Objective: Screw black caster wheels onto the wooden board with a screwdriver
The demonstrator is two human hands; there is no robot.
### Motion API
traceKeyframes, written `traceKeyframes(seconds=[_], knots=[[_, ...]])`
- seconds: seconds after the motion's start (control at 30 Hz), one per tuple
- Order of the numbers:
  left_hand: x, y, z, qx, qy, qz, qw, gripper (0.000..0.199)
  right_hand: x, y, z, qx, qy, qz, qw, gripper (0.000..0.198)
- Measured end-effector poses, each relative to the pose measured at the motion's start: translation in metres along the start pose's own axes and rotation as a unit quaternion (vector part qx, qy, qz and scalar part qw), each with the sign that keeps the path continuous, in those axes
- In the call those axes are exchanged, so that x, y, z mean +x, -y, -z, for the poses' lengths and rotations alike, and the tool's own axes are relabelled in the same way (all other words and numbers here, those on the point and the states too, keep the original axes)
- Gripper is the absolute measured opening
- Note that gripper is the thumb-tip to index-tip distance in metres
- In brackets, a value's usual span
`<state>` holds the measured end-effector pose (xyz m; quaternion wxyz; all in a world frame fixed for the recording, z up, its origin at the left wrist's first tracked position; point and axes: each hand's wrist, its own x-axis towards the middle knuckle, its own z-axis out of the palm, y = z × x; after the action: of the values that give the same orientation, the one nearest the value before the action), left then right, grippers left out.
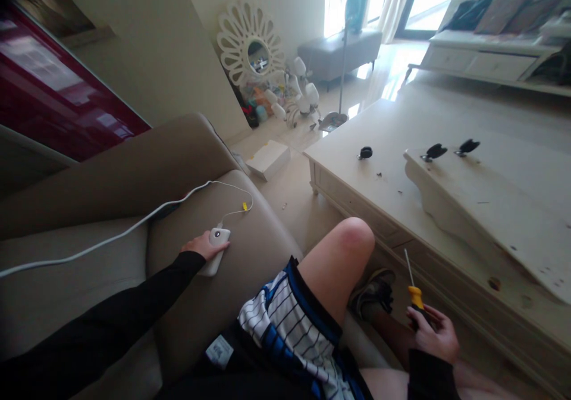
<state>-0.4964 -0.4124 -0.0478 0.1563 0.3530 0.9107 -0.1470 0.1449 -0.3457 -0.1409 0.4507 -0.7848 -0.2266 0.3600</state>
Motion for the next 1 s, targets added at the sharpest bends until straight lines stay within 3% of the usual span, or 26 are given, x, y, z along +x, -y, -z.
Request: traceKeyframes(seconds=[0.17,0.33,0.47,0.7,0.9,1.0], knots=[[0.003,-0.003,0.002,-0.018,-0.037,-0.061,0.997,0.108,-0.001,0.003,-0.003,0.013,-0.001,-0.018,1.000,0.071],[0.011,-0.001,0.006,-0.011,0.000,-0.067,0.998,0.104,-0.001,0.003,0.002,0.024,-0.012,-0.032,0.999,0.071],[0.014,0.000,0.005,-0.008,-0.010,-0.089,0.996,0.101,-0.003,0.002,0.005,0.016,-0.017,-0.031,0.999,0.070],[0.012,-0.002,0.002,-0.028,-0.027,-0.063,0.997,0.096,-0.001,-0.004,0.003,-0.018,-0.001,0.036,0.999,0.063],[0.010,-0.003,0.002,-0.037,-0.024,-0.052,0.998,0.093,0.010,-0.003,0.003,-0.008,-0.022,0.052,0.998,0.060],[0.003,-0.004,0.006,-0.031,-0.014,-0.037,0.999,0.102,0.014,0.000,0.007,0.003,-0.029,0.045,0.999,0.061]])
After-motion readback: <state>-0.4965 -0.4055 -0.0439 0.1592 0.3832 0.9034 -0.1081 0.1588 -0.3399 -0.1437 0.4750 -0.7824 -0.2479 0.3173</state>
